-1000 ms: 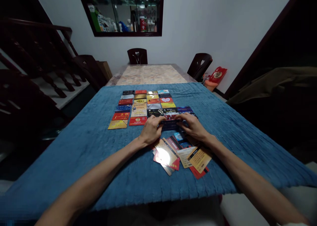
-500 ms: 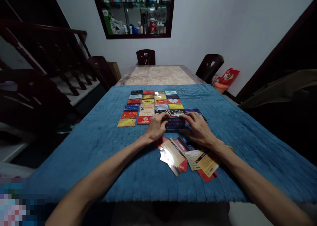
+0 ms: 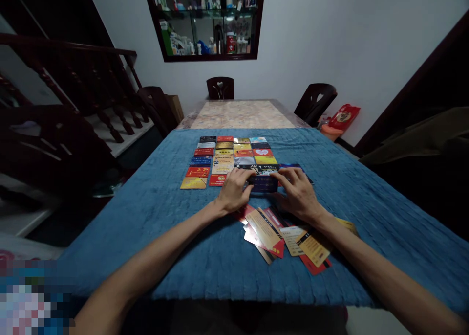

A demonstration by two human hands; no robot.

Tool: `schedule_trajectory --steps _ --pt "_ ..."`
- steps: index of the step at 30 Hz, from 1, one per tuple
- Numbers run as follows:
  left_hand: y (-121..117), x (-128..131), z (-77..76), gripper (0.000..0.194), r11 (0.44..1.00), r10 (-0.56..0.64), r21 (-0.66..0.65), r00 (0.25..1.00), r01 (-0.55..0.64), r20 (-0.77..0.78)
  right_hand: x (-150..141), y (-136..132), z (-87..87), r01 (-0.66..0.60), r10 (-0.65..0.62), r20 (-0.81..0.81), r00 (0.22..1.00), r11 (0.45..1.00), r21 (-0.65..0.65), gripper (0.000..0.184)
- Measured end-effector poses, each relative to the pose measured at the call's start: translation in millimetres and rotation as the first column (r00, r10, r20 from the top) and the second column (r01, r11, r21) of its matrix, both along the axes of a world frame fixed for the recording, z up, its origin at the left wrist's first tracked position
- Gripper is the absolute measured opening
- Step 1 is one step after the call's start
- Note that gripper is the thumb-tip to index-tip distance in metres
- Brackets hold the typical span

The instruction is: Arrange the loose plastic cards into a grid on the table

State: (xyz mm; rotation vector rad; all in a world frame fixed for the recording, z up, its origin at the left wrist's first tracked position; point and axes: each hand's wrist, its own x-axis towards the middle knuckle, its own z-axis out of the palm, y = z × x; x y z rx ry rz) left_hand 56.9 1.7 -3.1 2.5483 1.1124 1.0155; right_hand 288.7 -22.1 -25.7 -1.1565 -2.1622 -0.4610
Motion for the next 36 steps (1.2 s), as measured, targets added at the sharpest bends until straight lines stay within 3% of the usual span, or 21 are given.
schedule_trajectory --steps 7,13,21,27,36 --pt "-9 -16 3.1 0.055 0.994 0.013 0.111 0.978 0.011 -0.210 -8 1 5.0 -0.049 0.049 -0.016 0.999 0.998 -0.027 0.046" --pt "-6 -27 3.8 0.056 0.987 0.027 0.160 0.957 0.021 -0.290 -13 4 9.5 -0.121 0.121 -0.016 0.993 0.991 -0.050 0.047" --pt "4 -45 8.8 0.054 0.994 0.025 0.113 0.956 0.009 -0.294 -25 23 13.5 -0.220 0.215 -0.043 0.976 0.962 -0.164 0.053" --pt "17 -66 13.8 0.054 0.997 0.060 0.061 0.970 -0.047 -0.234 -42 43 17.6 -0.323 0.295 -0.151 0.943 0.920 -0.221 0.059" --pt "51 -113 19.7 0.049 0.994 0.105 0.015 0.972 -0.105 -0.209 -85 87 21.0 -0.357 0.297 -0.239 0.924 0.896 -0.263 0.044"
